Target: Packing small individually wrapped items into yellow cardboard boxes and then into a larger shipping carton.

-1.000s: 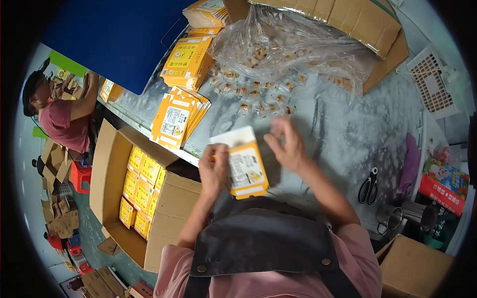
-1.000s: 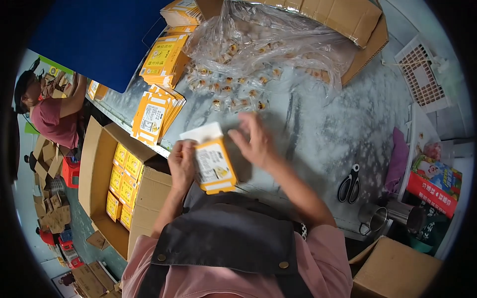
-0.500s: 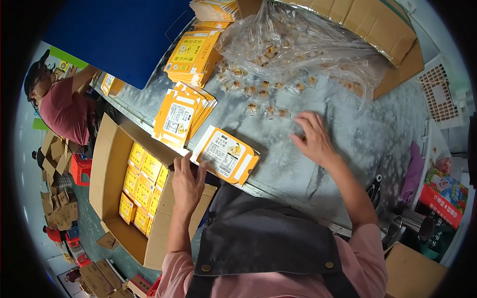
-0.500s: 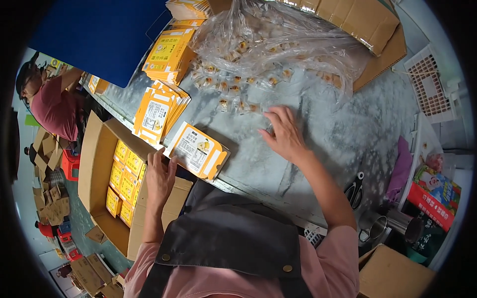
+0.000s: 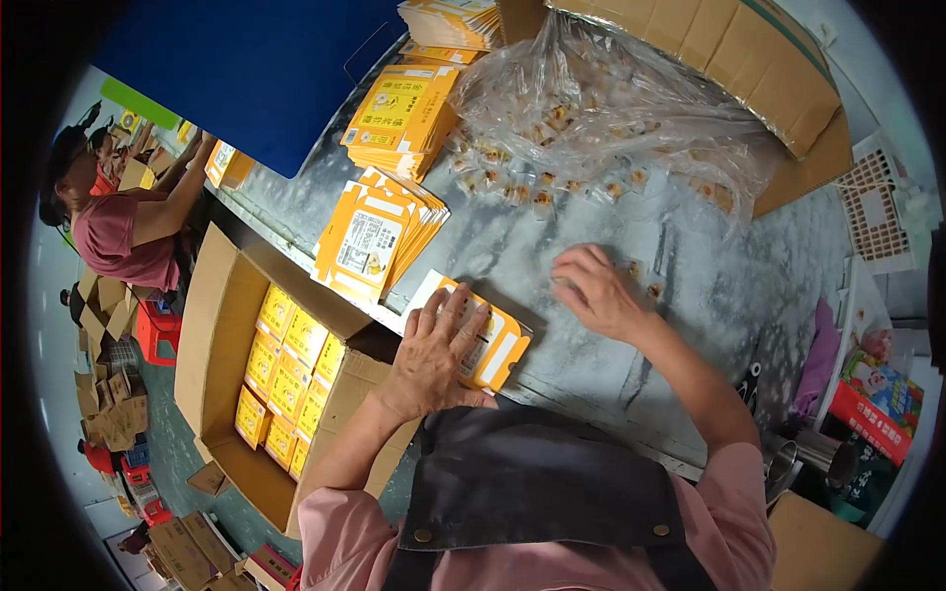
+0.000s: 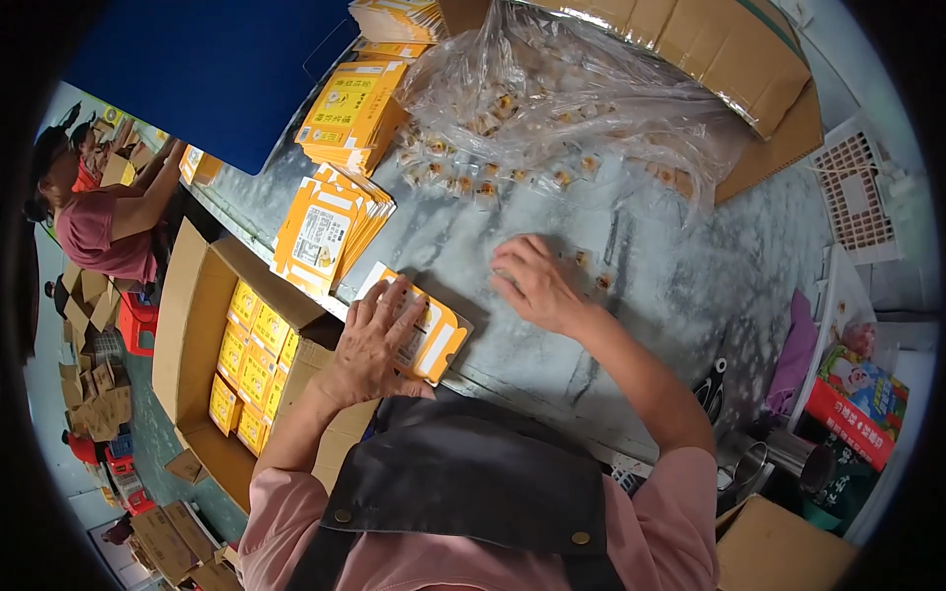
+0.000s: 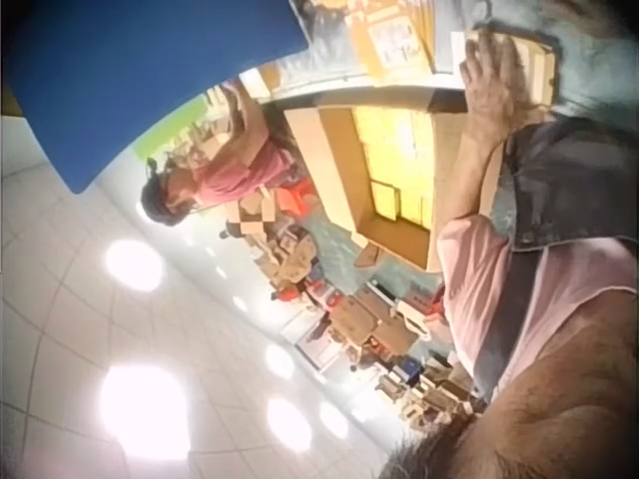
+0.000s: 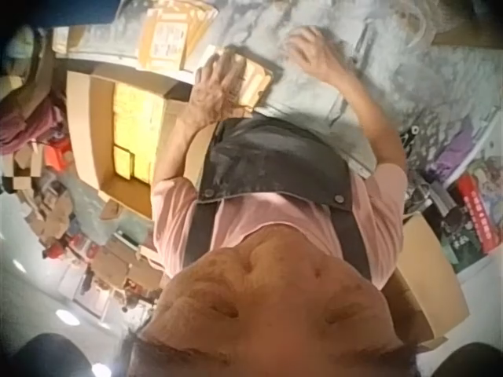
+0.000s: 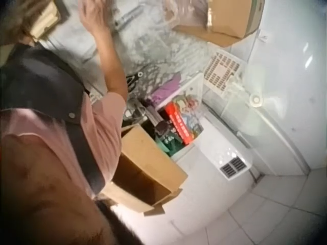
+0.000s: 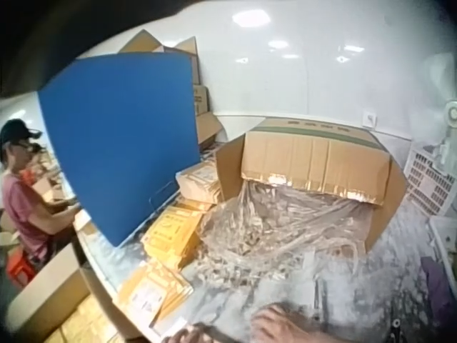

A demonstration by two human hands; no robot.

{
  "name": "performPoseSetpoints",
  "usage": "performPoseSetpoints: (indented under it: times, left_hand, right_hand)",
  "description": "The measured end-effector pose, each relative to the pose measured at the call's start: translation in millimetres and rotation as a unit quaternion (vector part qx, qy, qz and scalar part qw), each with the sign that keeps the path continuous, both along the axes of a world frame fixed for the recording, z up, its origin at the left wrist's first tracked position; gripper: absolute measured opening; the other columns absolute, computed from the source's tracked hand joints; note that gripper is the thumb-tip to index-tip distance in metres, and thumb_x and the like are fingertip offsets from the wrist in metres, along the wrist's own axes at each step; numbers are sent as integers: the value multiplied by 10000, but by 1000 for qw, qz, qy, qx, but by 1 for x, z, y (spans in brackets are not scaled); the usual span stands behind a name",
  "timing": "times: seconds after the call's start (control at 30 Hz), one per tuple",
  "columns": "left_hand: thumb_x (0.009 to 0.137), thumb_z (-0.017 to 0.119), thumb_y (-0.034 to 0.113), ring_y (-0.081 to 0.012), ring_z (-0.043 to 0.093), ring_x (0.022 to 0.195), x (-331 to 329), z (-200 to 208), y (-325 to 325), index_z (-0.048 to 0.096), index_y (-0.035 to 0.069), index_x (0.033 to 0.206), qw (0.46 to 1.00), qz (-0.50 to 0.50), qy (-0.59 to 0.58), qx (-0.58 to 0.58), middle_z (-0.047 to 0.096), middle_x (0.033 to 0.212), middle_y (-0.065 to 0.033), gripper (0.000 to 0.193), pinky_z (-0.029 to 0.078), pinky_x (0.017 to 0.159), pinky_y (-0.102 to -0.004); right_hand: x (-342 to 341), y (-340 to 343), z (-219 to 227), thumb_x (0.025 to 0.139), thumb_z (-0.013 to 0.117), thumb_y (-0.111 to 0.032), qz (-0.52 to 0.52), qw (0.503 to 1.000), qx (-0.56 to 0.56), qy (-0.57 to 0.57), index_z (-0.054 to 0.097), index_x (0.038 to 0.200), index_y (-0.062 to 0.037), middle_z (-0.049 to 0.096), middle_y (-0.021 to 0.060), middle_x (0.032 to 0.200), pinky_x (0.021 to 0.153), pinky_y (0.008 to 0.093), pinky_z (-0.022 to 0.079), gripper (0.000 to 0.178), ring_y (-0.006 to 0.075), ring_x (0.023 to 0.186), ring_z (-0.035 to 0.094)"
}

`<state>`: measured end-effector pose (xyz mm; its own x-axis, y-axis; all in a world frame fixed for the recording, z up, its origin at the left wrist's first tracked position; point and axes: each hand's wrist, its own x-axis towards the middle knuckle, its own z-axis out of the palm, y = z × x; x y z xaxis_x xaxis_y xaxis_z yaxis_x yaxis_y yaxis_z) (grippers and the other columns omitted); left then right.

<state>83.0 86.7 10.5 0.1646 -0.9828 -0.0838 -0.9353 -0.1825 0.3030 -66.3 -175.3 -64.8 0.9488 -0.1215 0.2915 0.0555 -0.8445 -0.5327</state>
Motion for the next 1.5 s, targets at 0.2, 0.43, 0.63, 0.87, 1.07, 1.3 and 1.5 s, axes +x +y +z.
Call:
performPoseSetpoints:
  times: [0.2, 0.43, 0.63, 0.87, 1.07, 1.3, 1.5]
  left_hand:
    - [486, 869, 569, -422, 378, 1300, -5, 2, 3, 361, 108, 1488, 1000, 16, 11, 19, 288, 1531, -213, 1214, 363, 1039, -493]
    - [444, 914, 444, -421, 406, 1262, -11, 0, 0, 393, 85, 1459, 998, 52, 25, 7, 375, 1443, -201, 1196, 364, 1056, -493]
    - [454, 886, 537, -449, 390, 1251, -12, -8, 4, 380, 80, 1467, 998, 50, -14, -18, 388, 1360, -232, 1221, 339, 1055, -530]
    - [458, 887, 548, -458, 373, 1255, -17, -11, 1, 366, 40, 1462, 998, 50, -10, -43, 386, 1344, -246, 1240, 329, 1068, -533]
    - [466, 898, 499, -447, 384, 1253, -10, -13, 9, 356, 30, 1453, 997, 64, -8, -35, 406, 1352, -215, 1220, 330, 1082, -518]
    - [468, 903, 514, -467, 390, 1246, 10, -23, -8, 333, 19, 1454, 997, 61, -11, -53, 422, 1340, -215, 1241, 321, 1091, -530]
    - [470, 924, 452, -461, 357, 1276, 14, -24, -53, 311, 4, 1465, 999, 18, 8, -41, 409, 1346, -231, 1251, 311, 1111, -511]
  right_hand:
    - [86, -11, 10, 869, 638, -89, -67, 989, 64, -113, 567, 1192, -26, 566, 158, 1192, 954, 423, 447, 337, 355, 1094, 541]
    - [98, -3, -14, 836, 649, -65, -67, 997, -42, -26, 568, 1216, -64, 535, 112, 1256, 1013, 429, 401, 389, 326, 1185, 463]
    - [56, 8, -14, 866, 634, -129, -18, 1000, -25, 0, 559, 1244, -103, 485, 113, 1360, 1100, 473, 315, 386, 339, 1291, 408]
    - [55, -12, -8, 955, 566, -296, 11, 995, -84, 62, 548, 1307, -167, 376, 123, 1502, 1173, 562, 135, 376, 347, 1442, 241]
    - [8, 6, 1, 963, 550, -302, 59, 990, -54, 112, 586, 1272, -179, 353, 120, 1525, 1181, 542, 126, 335, 338, 1452, 226]
    - [-68, -15, 34, 748, 789, -416, -8, 996, -24, 86, 437, 1413, -107, 331, 148, 1525, 1192, 517, 152, 814, 345, 1457, 212]
    - [-106, -17, 19, 686, 821, -473, -75, 985, -53, 149, 280, 1496, -43, 226, 181, 1562, 1205, 502, 135, 1065, 361, 1465, 171]
